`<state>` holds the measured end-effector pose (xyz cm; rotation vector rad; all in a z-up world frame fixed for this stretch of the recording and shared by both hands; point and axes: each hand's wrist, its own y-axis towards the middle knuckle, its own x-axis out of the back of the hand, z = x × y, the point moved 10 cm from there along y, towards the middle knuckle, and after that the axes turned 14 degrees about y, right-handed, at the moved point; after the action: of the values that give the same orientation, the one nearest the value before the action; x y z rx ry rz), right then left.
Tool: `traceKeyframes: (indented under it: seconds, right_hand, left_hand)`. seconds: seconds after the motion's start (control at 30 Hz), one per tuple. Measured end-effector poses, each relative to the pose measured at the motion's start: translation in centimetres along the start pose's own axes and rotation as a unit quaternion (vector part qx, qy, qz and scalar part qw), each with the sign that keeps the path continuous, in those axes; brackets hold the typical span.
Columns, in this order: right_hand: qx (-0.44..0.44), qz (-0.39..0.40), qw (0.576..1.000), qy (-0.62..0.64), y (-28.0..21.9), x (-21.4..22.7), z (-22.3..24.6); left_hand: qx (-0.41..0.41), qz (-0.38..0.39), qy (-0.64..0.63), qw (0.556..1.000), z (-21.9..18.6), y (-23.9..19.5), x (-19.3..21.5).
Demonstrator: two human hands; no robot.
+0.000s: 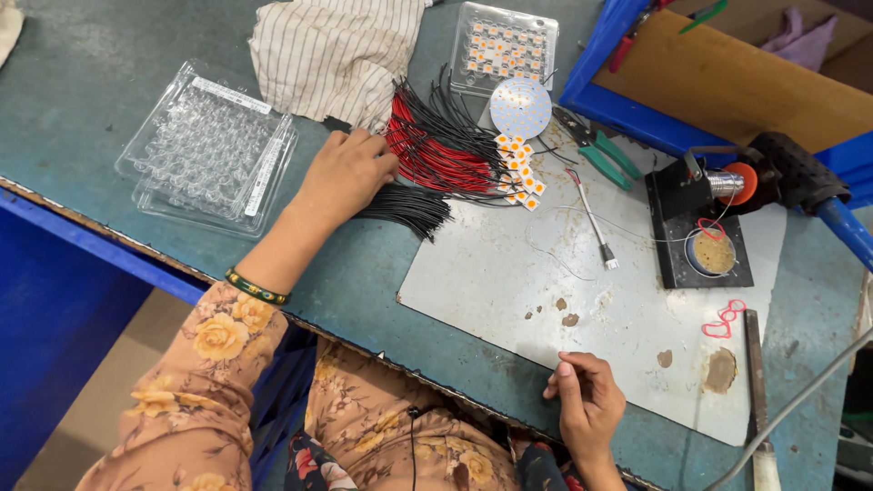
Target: The person uses a soldering iron to attach black wires to small square LED modules on a workbench. They repeatedly pick up wires, position them on the LED contacts, apply solder, and place the finished units aside. The person also gathers and stacks the completed LED modules at the end.
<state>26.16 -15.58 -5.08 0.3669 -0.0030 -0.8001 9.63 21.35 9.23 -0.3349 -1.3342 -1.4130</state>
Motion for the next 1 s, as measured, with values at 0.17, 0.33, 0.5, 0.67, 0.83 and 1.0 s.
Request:
traceKeyframes:
  seconds: [0.17,0.33,0.5,0.67,0.83,1.0]
  right_hand:
    - [0.004,0.005,1.0,-0.003,0.1,-0.2,0.2]
    - [0.007,0.011,1.0,-0.012,0.3,-0.3,0.3]
    - [0.006,0.005,1.0,-0.009,0.2,-0.5,0.6]
    - [0.007,-0.003,1.0,-0.009,0.2,-0.1,0.4]
    - [-0.005,-0.032,0.999,-0.011,-0.4,1.6,-2.5]
    - [-0.003,-0.019,1.0,-0.009,-0.1,3.5,-6.4]
  left_hand:
    - [-0.003,-0.034,-0.034,0.999,0.2,-0.1,1.8]
    - [0.013,-0.032,-0.098,0.995,0.4,-0.4,3.1]
    - [0.114,-0.058,-0.078,0.989,1.4,-0.3,3.5]
    - [0.132,0.087,-0.096,0.983,1.5,-1.7,0.6]
    - [0.084,0.097,-0.166,0.978,0.9,-4.4,0.3]
    - [0.075,0.065,-0.19,0.977,0.7,-5.0,-0.4]
